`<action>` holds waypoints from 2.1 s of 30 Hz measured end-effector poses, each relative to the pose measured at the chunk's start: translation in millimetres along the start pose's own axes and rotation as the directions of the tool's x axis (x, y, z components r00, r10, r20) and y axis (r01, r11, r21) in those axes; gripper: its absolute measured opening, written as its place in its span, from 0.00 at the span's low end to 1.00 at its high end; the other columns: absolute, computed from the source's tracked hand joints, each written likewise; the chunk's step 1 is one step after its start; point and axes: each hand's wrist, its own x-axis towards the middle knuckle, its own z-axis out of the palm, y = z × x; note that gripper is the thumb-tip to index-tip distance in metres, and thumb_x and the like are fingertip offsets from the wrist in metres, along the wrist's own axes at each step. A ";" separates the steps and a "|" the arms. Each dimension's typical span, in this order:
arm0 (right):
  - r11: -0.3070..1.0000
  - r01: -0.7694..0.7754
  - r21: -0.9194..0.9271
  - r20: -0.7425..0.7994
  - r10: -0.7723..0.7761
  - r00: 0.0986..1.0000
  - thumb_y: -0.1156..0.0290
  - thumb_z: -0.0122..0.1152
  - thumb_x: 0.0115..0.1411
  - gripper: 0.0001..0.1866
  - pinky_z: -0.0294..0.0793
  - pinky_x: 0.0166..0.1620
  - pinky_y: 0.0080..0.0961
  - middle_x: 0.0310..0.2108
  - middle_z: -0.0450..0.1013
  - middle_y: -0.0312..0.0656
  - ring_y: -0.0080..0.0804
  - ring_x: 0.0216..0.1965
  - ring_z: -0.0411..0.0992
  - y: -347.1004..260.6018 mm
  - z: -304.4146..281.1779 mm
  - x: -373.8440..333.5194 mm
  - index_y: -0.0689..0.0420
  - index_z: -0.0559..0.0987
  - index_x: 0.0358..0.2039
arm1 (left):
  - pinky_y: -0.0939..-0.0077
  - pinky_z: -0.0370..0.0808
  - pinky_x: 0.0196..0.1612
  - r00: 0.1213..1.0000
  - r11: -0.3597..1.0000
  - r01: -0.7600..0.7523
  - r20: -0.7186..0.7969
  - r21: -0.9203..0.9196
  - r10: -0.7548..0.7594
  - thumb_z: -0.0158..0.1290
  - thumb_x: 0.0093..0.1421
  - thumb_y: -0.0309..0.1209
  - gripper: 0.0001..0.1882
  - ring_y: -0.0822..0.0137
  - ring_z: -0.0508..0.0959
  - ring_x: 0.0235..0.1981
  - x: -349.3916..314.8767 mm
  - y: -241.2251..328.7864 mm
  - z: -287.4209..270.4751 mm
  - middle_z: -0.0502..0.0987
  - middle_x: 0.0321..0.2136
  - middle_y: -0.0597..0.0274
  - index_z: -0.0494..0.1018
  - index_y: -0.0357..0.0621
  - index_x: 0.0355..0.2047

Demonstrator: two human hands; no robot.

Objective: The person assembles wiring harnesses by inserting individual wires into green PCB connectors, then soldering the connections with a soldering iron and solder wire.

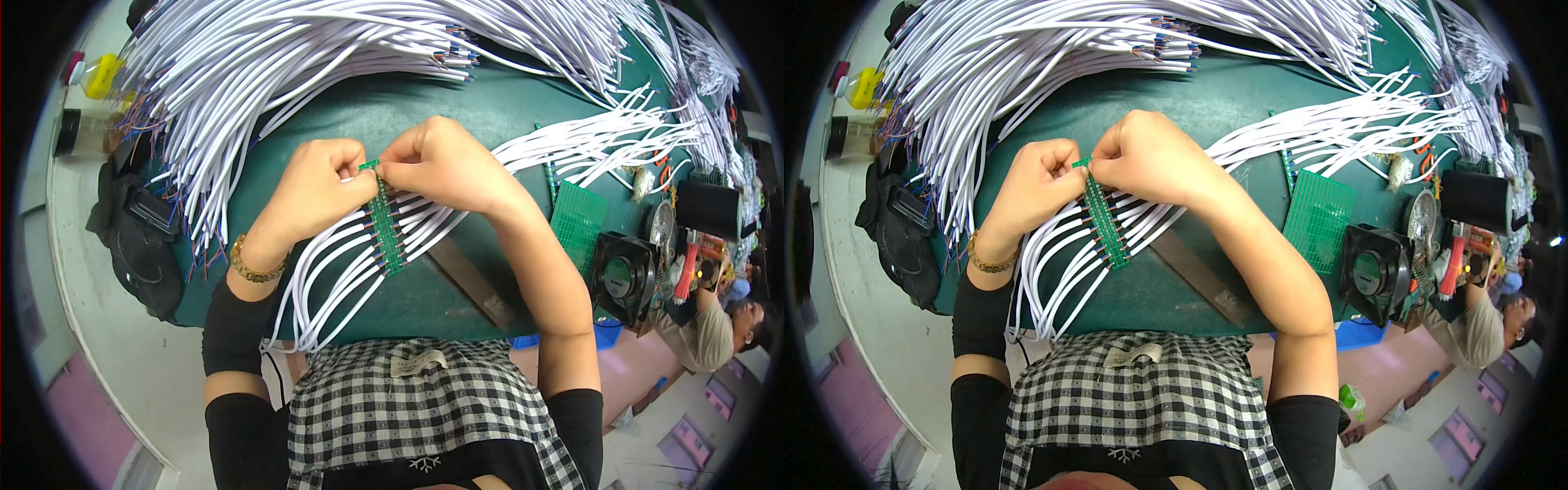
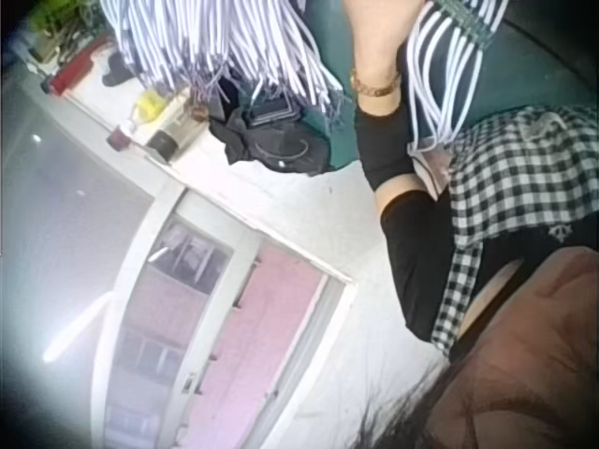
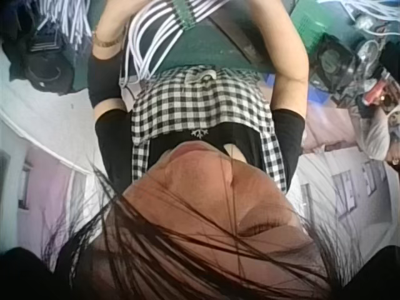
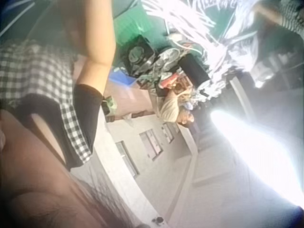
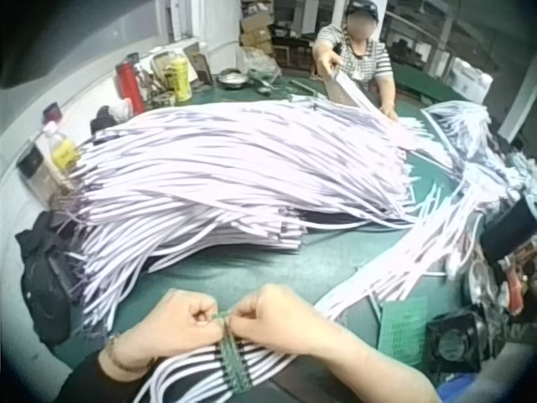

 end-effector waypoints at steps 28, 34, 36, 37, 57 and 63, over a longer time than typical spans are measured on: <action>0.987 0.150 0.059 0.044 -0.153 0.987 0.69 0.64 0.47 0.12 0.66 0.24 0.20 0.17 0.74 0.39 0.16 0.19 0.67 12.8 2.1 -12.2 0.66 0.82 0.28 | 0.82 0.67 0.21 0.994 0.964 0.087 0.092 -0.253 -0.066 0.52 0.50 0.29 0.09 0.80 0.71 0.17 -19.0 14.0 13.1 0.75 0.14 0.65 0.77 0.34 0.24; 0.977 0.213 0.012 0.022 -0.213 0.977 0.68 0.63 0.49 0.13 0.68 0.26 0.22 0.18 0.75 0.40 0.18 0.21 0.68 19.2 4.0 -10.8 0.67 0.81 0.29 | 0.83 0.70 0.22 0.994 0.905 0.074 0.103 -0.420 -0.034 0.52 0.55 0.29 0.09 0.80 0.74 0.19 -21.7 3.3 20.1 0.76 0.18 0.64 0.77 0.33 0.28; 0.971 0.214 0.108 0.100 -0.225 0.969 0.67 0.63 0.51 0.14 0.69 0.28 0.22 0.20 0.75 0.40 0.19 0.23 0.70 21.9 3.3 -9.6 0.66 0.81 0.31 | 0.83 0.71 0.22 0.991 0.875 0.089 0.128 -0.476 -0.032 0.53 0.56 0.29 0.09 0.79 0.74 0.20 -22.8 1.9 19.9 0.77 0.19 0.64 0.77 0.33 0.29; 0.971 0.213 0.110 0.099 -0.224 0.970 0.67 0.63 0.51 0.14 0.69 0.28 0.22 0.20 0.75 0.40 0.19 0.23 0.70 21.7 3.0 -9.9 0.66 0.81 0.31 | 0.83 0.72 0.23 0.991 0.873 0.087 0.133 -0.481 -0.025 0.53 0.57 0.28 0.09 0.79 0.74 0.20 -23.5 2.1 19.5 0.77 0.19 0.64 0.77 0.33 0.30; 0.984 0.142 0.106 -0.038 -0.139 0.990 0.68 0.62 0.44 0.12 0.68 0.26 0.21 0.17 0.75 0.41 0.20 0.20 0.70 13.4 8.5 -10.9 0.65 0.82 0.26 | 0.81 0.62 0.17 0.995 0.961 0.098 0.023 -0.258 -0.095 0.52 0.52 0.31 0.13 0.82 0.68 0.14 -18.8 14.3 15.6 0.71 0.10 0.67 0.74 0.34 0.16; 0.994 0.096 0.041 -0.021 -0.096 0.995 0.69 0.62 0.43 0.11 0.68 0.25 0.21 0.17 0.75 0.40 0.20 0.20 0.70 7.7 8.9 -9.7 0.65 0.81 0.23 | 0.82 0.62 0.17 0.992 0.955 0.128 0.029 -0.267 -0.125 0.51 0.51 0.30 0.12 0.81 0.68 0.14 -19.5 12.9 17.4 0.72 0.11 0.67 0.74 0.34 0.15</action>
